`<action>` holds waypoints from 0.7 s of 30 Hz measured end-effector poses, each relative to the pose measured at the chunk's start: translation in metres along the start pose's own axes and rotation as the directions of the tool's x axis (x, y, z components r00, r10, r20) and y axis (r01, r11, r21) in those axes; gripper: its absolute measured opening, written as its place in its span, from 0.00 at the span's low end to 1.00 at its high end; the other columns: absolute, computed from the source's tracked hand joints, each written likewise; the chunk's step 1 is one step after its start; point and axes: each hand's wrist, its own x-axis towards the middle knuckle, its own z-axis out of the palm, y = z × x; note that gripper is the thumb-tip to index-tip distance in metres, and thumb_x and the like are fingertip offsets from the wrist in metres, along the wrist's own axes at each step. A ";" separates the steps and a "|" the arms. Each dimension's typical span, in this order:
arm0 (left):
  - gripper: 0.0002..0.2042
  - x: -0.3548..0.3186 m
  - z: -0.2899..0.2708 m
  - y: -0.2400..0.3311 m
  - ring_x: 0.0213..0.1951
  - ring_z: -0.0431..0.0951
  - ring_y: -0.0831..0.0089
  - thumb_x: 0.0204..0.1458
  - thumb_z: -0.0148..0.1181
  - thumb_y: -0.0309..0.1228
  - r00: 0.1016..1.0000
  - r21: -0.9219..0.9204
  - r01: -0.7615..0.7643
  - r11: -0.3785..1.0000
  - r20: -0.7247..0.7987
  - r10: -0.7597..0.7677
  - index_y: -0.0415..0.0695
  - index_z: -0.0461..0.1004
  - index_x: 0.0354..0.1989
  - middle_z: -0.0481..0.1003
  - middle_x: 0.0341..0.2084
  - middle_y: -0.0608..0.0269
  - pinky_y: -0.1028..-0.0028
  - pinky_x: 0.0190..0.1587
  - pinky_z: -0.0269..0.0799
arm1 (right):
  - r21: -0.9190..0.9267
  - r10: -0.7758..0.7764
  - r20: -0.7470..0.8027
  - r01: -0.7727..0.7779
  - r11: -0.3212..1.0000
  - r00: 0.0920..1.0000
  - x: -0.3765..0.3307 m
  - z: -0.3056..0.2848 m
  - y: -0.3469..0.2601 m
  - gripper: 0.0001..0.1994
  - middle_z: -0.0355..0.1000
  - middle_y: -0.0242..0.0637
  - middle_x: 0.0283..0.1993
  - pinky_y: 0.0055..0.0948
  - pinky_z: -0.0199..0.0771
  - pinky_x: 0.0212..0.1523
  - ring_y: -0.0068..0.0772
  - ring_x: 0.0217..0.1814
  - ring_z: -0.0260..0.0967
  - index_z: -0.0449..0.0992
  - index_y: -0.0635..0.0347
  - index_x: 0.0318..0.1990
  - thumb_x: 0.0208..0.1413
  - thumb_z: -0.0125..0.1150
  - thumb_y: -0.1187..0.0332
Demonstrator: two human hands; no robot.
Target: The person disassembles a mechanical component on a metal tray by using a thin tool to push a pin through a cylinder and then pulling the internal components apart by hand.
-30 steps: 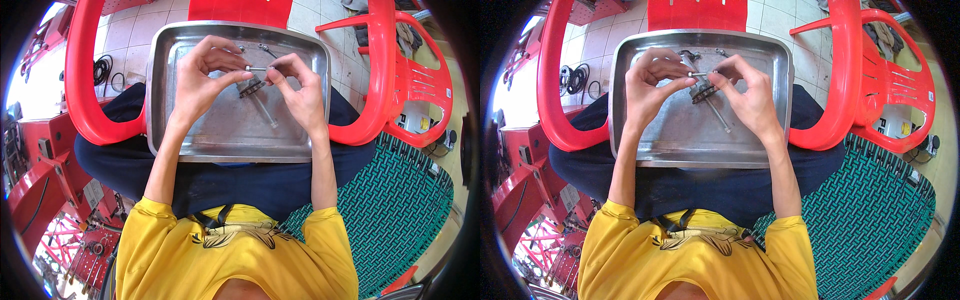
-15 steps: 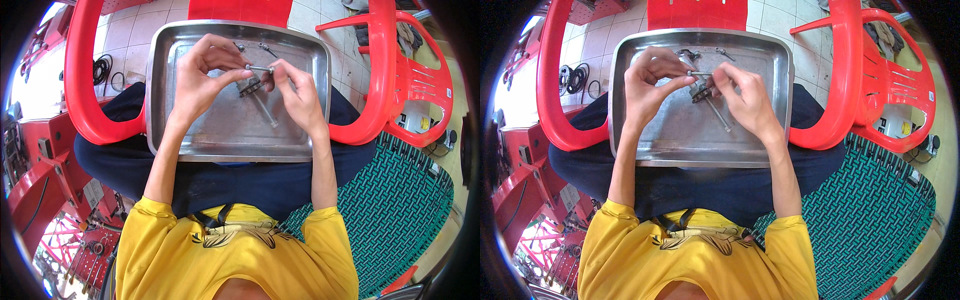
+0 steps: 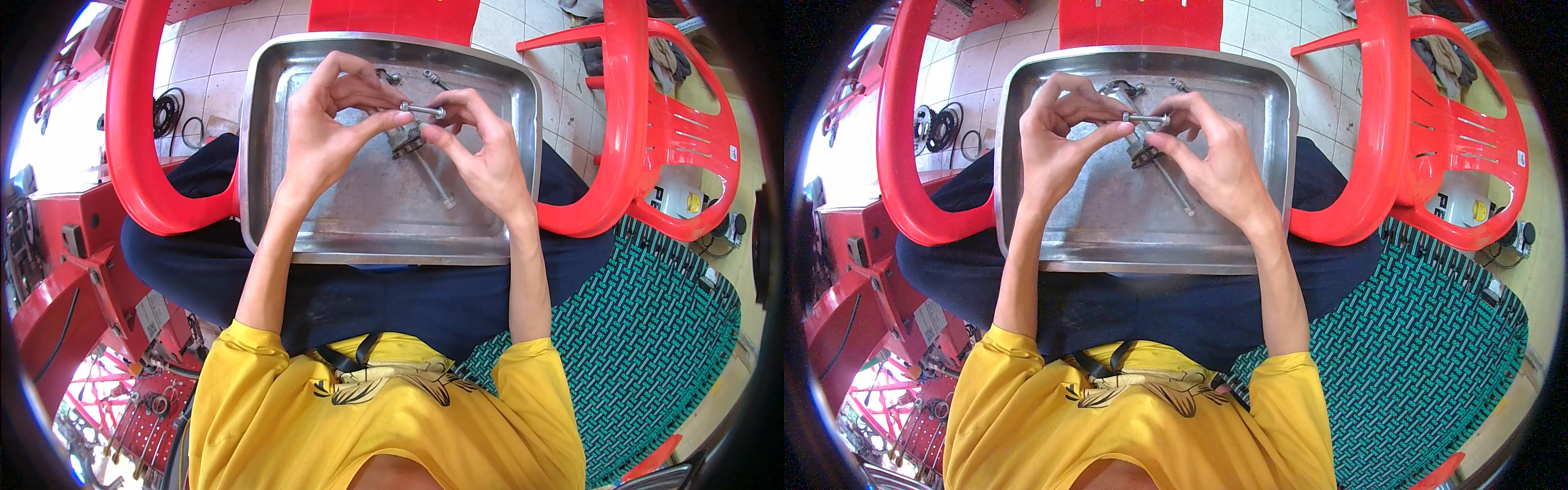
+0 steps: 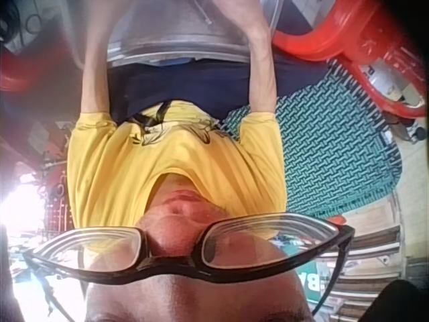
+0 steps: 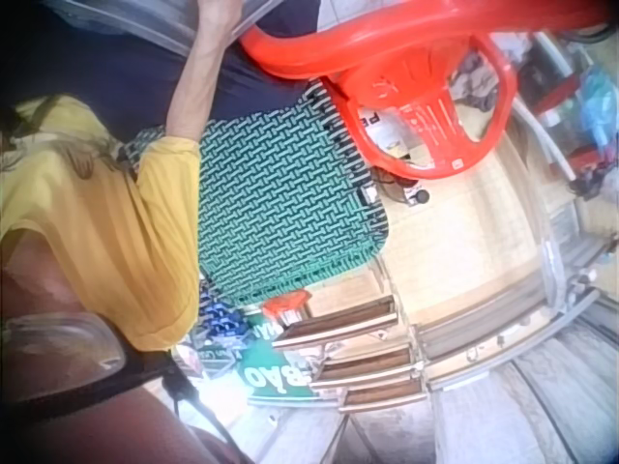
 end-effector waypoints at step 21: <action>0.20 0.000 -0.001 0.003 0.39 0.88 0.73 0.49 0.77 0.20 0.999 -0.003 -0.023 1.000 0.037 0.023 0.46 0.65 0.36 0.86 0.36 0.54 0.77 0.41 0.80 | 0.057 0.061 0.032 -0.063 0.996 0.998 0.001 -0.001 0.007 0.11 0.82 0.38 0.34 0.31 0.78 0.46 0.27 0.40 0.81 0.79 0.67 0.44 0.61 0.71 0.68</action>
